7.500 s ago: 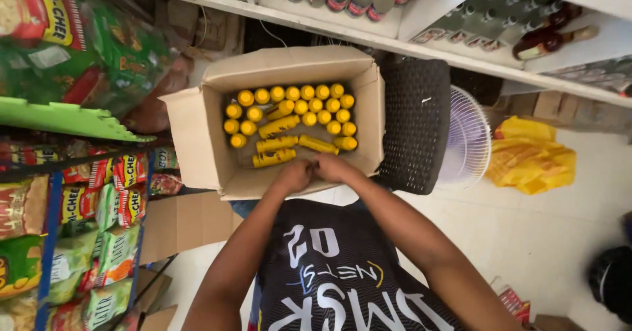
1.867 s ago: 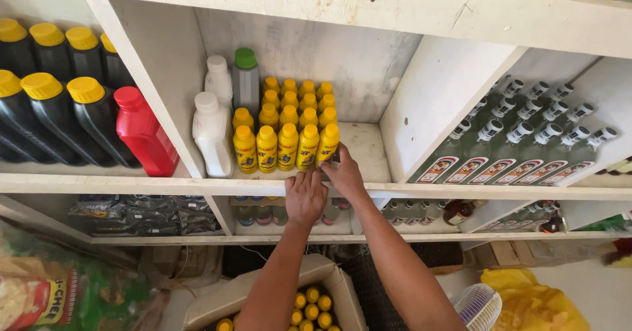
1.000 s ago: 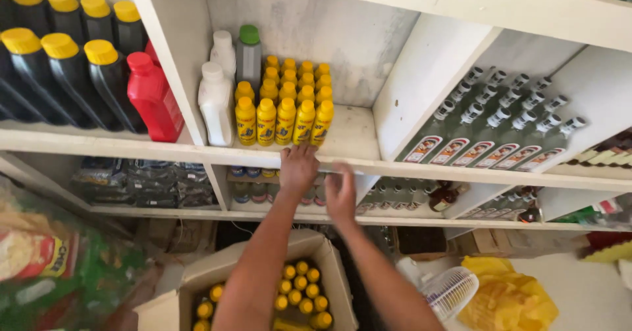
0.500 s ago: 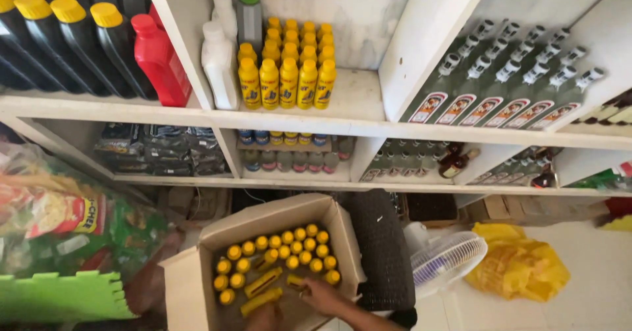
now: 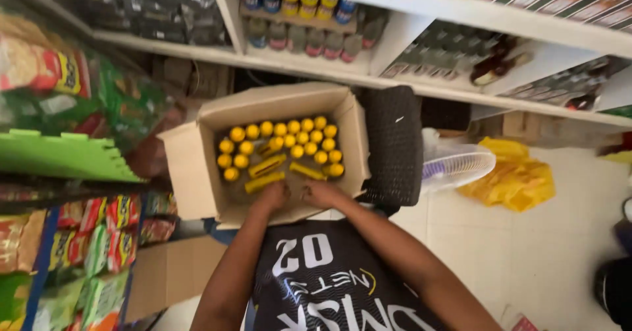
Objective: The person repeatedly picks yellow bottles from a cardboard box and places them upright on a middle shelf in a store aisle. The action is performed one bottle at a time throughout the clip.
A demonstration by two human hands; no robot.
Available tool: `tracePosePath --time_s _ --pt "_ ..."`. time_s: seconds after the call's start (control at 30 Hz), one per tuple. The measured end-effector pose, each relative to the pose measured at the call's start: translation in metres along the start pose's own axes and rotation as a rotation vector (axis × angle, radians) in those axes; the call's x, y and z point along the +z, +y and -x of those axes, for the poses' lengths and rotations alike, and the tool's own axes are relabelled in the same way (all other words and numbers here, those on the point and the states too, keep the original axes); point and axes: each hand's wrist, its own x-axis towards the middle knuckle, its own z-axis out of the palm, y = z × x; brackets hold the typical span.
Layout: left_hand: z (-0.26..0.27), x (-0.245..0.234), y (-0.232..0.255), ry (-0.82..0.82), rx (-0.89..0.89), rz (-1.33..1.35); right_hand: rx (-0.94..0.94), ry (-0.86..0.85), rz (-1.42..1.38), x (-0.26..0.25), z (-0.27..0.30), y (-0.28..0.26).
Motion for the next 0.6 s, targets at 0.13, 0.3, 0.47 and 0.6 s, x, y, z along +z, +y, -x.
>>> tracePosePath --time_s 0.13,0.3,0.47,0.6 --pt "-0.044 0.009 -0.003 -0.023 -0.066 0.004 0.032 -0.072 -0.037 -0.016 -0.006 -0.008" --pt "-0.081 0.02 -0.013 -0.138 -0.034 -0.018 0.006 0.01 -0.051 0.019 -0.051 0.049" --pt "-0.136 0.028 -0.036 -0.077 0.04 0.014 0.274 0.157 -0.071 -0.009 -0.088 0.031" --pt "-0.142 0.069 -0.062 -0.01 -0.117 0.027 0.153 0.279 -0.022 0.006 -0.122 0.048"
